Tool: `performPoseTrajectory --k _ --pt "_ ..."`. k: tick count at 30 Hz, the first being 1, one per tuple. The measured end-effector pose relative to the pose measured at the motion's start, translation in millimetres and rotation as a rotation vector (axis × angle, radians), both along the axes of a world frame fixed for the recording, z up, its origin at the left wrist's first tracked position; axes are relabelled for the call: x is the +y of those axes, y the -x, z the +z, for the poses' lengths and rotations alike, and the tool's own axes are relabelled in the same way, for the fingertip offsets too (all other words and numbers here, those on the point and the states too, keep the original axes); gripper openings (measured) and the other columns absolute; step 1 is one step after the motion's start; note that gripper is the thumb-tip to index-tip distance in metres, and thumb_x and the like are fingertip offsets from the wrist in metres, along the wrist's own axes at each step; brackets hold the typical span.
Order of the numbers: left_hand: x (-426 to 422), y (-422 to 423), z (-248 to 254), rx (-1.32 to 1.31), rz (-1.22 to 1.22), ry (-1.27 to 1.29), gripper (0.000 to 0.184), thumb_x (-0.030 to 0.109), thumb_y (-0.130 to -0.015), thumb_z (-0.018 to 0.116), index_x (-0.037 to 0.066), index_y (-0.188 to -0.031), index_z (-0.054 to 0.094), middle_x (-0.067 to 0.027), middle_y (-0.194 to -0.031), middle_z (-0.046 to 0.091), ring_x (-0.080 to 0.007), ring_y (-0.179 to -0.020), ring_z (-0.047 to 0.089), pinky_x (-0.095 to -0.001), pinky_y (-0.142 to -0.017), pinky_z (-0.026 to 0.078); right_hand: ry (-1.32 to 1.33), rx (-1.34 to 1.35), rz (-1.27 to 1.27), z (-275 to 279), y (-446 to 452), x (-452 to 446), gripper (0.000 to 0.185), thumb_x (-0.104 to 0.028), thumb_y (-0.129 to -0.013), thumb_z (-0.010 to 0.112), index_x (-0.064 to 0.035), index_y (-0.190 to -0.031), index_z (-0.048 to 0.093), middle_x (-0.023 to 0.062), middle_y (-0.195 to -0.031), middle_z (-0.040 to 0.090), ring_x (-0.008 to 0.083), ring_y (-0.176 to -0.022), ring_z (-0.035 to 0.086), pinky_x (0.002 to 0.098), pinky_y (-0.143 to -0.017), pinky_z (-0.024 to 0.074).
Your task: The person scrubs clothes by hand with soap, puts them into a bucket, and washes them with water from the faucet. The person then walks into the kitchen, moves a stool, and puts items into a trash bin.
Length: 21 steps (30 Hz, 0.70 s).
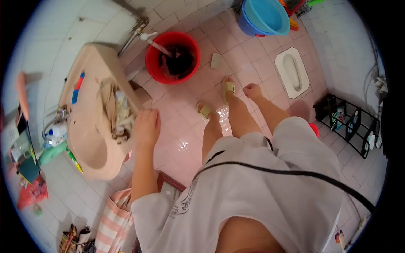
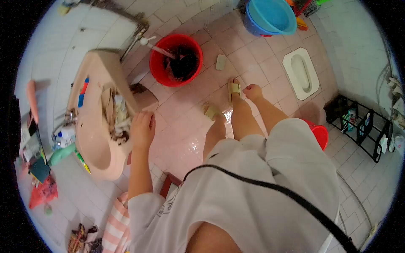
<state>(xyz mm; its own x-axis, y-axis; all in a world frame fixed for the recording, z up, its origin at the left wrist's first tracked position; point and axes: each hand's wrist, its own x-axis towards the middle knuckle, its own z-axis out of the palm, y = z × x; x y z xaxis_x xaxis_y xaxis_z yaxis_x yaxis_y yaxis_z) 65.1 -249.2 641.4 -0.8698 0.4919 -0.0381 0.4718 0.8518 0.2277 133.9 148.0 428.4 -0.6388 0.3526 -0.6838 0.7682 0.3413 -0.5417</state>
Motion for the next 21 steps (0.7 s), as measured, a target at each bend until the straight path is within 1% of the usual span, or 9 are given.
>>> performPoseTrajectory --k 2,5,7,8,10,13,15,17,21 --pt "-3 6 -7 -0.031 -0.048 0.03 0.016 0.007 -0.07 0.062 0.006 -0.086 0.056 -0.0095 -0.083 0.056 -0.0282 -0.079 0.052 -0.0381 -0.066 0.043 -0.001 -0.024 0.011 -39 8 1 0.017 -0.018 -0.068 0.062 -0.0006 -0.07 0.062 0.0083 -0.062 0.06 0.0111 -0.052 0.058 0.026 -0.048 0.0465" --pt "2 5 -15 -0.005 -0.089 0.09 0.017 0.004 -0.068 0.062 0.005 -0.084 0.057 -0.0102 -0.079 0.056 -0.029 -0.076 0.053 -0.0377 -0.064 0.043 -0.099 -0.243 0.013 -107 28 -5 0.014 -0.017 -0.069 0.061 -0.003 -0.07 0.063 0.0125 -0.067 0.063 0.0179 -0.06 0.062 0.0308 -0.056 0.0488" --pt "5 8 -17 0.027 -0.058 0.016 0.017 0.001 -0.067 0.062 0.004 -0.083 0.057 -0.0102 -0.074 0.055 -0.029 -0.069 0.053 -0.0378 -0.06 0.043 0.079 -0.194 -0.429 -160 49 -8 0.021 -0.015 -0.071 0.059 -0.0085 -0.091 0.063 0.0156 -0.08 0.064 0.0246 -0.077 0.063 0.0357 -0.068 0.049" --pt "6 9 -18 0.033 -0.058 -0.002 0.016 -0.001 -0.068 0.06 0.003 -0.083 0.057 -0.0098 -0.071 0.055 -0.0281 -0.065 0.052 -0.0378 -0.058 0.042 0.079 -0.206 -0.431 -184 59 -8 0.021 -0.015 -0.071 0.059 -0.0085 -0.091 0.063 0.0156 -0.08 0.064 0.0246 -0.077 0.063 0.0357 -0.068 0.049" --pt "8 13 -21 0.014 -0.047 -0.03 0.014 -0.003 -0.069 0.058 0.001 -0.082 0.057 -0.0095 -0.068 0.054 -0.0264 -0.061 0.052 -0.0374 -0.056 0.042 -0.146 -0.095 0.17 -236 84 -6 0.046 -0.015 -0.071 0.058 -0.0188 -0.116 0.05 0.0193 -0.096 0.06 0.0313 -0.096 0.056 0.0388 -0.078 0.0469" --pt "0 5 -16 -0.064 0.018 0.081 0.008 0.004 -0.073 0.055 0.0 -0.079 0.056 -0.0122 -0.076 0.055 -0.0302 -0.07 0.052 -0.0419 -0.065 0.041 -0.183 -0.247 0.341 -284 131 -11 0.063 -0.017 -0.072 0.058 -0.0256 -0.13 0.033 0.0221 -0.111 0.052 0.0366 -0.102 0.052 0.041 -0.082 0.0459" --pt "2 10 -20 -0.01 -0.037 0.137 0.011 0.003 -0.072 0.055 -0.001 -0.082 0.058 -0.0114 -0.071 0.056 -0.0264 -0.062 0.053 -0.0365 -0.058 0.043 -0.203 -0.239 0.377 -319 157 -18 0.065 -0.019 -0.072 0.059 -0.0266 -0.131 0.032 0.0233 -0.117 0.047 0.0383 -0.105 0.049 0.0423 -0.085 0.0445" --pt "11 5 -10 -0.08 0.079 0.252 0.031 0.023 -0.081 0.061 -0.008 -0.081 0.059 -0.016 -0.078 0.061 -0.0288 -0.073 0.059 -0.0393 -0.067 0.051 -0.218 -0.229 0.415 -367 172 -28 0.066 -0.02 -0.072 0.06 -0.0277 -0.131 0.032 0.0244 -0.123 0.041 0.0399 -0.108 0.046 0.0436 -0.087 0.0432" --pt "14 19 -18 -0.035 -0.028 0.261 0.023 0.014 -0.085 0.05 -0.006 -0.079 0.061 -0.0164 -0.076 0.061 -0.0281 -0.07 0.057 -0.0365 -0.064 0.049 -0.414 -0.155 0.428 -444 192 -57 0.066 -0.026 -0.077 0.059 -0.0329 -0.134 0.026 0.0248 -0.132 0.028 0.0416 -0.117 0.035 0.0447 -0.095 0.0348"
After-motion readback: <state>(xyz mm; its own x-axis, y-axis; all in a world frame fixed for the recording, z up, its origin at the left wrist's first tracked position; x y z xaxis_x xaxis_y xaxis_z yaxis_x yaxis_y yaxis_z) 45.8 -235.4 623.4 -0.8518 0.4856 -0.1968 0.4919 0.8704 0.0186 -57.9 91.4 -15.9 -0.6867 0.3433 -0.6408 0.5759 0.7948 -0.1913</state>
